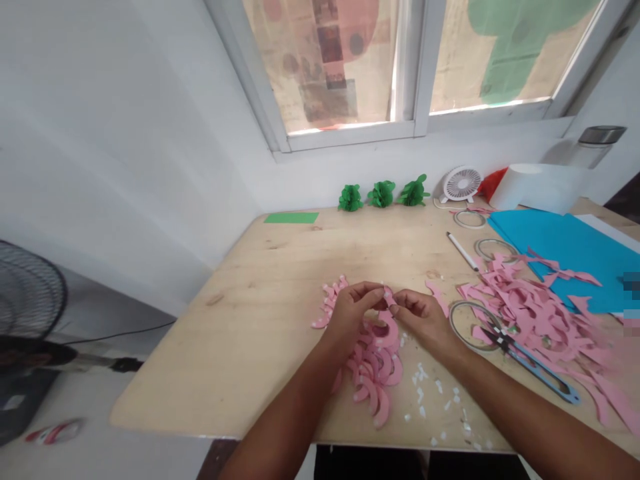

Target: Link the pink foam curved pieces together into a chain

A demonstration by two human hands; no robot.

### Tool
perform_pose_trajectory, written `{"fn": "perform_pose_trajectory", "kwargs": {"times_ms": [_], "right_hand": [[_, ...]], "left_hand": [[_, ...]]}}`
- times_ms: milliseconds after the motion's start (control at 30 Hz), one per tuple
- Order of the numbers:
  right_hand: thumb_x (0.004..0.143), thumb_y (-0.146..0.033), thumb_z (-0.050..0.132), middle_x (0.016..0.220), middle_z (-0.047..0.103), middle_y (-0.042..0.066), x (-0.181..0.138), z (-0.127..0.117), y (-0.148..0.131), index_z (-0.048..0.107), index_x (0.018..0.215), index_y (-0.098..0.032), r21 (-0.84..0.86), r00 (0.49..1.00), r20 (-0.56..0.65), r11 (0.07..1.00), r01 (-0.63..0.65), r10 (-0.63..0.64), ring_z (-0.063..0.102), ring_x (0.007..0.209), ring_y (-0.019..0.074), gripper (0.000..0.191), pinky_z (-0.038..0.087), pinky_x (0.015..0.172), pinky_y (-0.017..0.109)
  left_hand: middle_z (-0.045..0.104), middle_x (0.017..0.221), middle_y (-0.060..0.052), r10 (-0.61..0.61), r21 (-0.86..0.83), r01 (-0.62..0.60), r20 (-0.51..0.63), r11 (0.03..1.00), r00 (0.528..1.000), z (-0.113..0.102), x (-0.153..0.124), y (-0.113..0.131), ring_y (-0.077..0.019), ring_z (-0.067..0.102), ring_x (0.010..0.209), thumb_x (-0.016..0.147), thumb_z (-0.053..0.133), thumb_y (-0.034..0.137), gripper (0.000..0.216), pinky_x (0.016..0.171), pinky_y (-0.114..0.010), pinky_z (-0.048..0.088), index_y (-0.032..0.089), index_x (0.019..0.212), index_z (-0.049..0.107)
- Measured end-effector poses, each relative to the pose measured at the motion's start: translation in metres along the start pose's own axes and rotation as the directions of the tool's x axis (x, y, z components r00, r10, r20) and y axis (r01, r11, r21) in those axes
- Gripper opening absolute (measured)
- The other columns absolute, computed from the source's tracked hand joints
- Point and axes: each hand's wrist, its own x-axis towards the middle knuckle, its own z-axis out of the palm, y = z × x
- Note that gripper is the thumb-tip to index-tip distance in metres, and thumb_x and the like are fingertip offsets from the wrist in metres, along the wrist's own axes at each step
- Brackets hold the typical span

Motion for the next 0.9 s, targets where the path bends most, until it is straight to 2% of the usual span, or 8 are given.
{"fn": "perform_pose_trajectory", "kwargs": {"times_ms": [133,233,367,500,700,900], "right_hand": [[0.072,-0.035,0.059,0.053,0.033,-0.006,-0.001,0.002,-0.004,0.044,0.056,-0.018,-0.006,1.000,0.021,1.000,0.002,-0.002,0.030,0.049,0.0079,0.028,0.025,0.046,0.022],[0.072,-0.036,0.059,0.053,0.031,-0.006,-0.001,0.002,-0.006,0.041,0.055,-0.018,-0.022,0.999,0.046,1.000,-0.015,0.016,0.029,0.048,0.0079,0.030,0.024,0.046,0.022],[0.073,-0.036,0.058,0.054,0.036,-0.005,-0.002,0.003,-0.006,0.049,0.062,-0.017,-0.042,0.998,0.059,0.999,-0.030,0.033,0.033,0.050,0.0086,0.023,0.027,0.047,0.022],[0.074,-0.035,0.057,0.057,0.040,-0.004,-0.002,0.002,-0.004,0.055,0.070,-0.016,-0.044,0.999,0.033,0.999,-0.031,0.033,0.035,0.052,0.0090,0.020,0.028,0.049,0.023],[0.075,-0.038,0.056,0.054,0.037,-0.005,-0.002,0.002,-0.003,0.055,0.068,-0.015,-0.047,0.999,0.018,0.998,-0.040,0.041,0.032,0.049,0.0082,0.024,0.025,0.046,0.022],[0.074,-0.042,0.056,0.053,0.036,-0.005,-0.002,0.003,-0.004,0.052,0.065,-0.016,-0.050,0.999,0.007,0.998,-0.049,0.049,0.030,0.047,0.0075,0.027,0.025,0.044,0.021]], "left_hand": [[0.056,0.062,-0.001,-0.032,-0.021,0.033,0.018,0.999,0.999,-0.002,0.000,0.002,-0.0103,0.053,0.055,0.065,0.067,0.034,0.025,0.040,-0.017,0.043,0.013,0.077,0.063],[0.057,0.058,-0.001,0.019,0.013,-0.019,-0.011,1.000,1.000,-0.001,0.002,0.002,-0.0098,0.053,0.053,0.063,0.067,0.032,0.020,0.041,-0.017,0.041,0.013,0.070,0.063],[0.058,0.055,-0.001,0.091,0.071,-0.089,-0.032,0.993,0.995,0.000,0.002,0.001,-0.0094,0.052,0.050,0.061,0.067,0.029,0.016,0.044,-0.018,0.042,0.013,0.063,0.063],[0.057,0.053,0.001,0.091,0.116,-0.086,-0.040,0.990,0.995,0.005,-0.001,0.003,-0.0086,0.051,0.047,0.061,0.067,0.029,0.016,0.043,-0.018,0.042,0.014,0.063,0.063],[0.055,0.054,0.001,0.103,0.144,-0.096,-0.040,0.985,0.994,0.009,-0.003,0.007,-0.0073,0.049,0.046,0.060,0.067,0.027,0.015,0.041,-0.017,0.042,0.013,0.061,0.061],[0.057,0.056,0.000,0.141,0.136,-0.137,-0.021,0.981,0.990,0.008,-0.001,0.005,-0.0093,0.052,0.053,0.062,0.067,0.027,0.015,0.048,-0.019,0.046,0.013,0.060,0.061]]}}
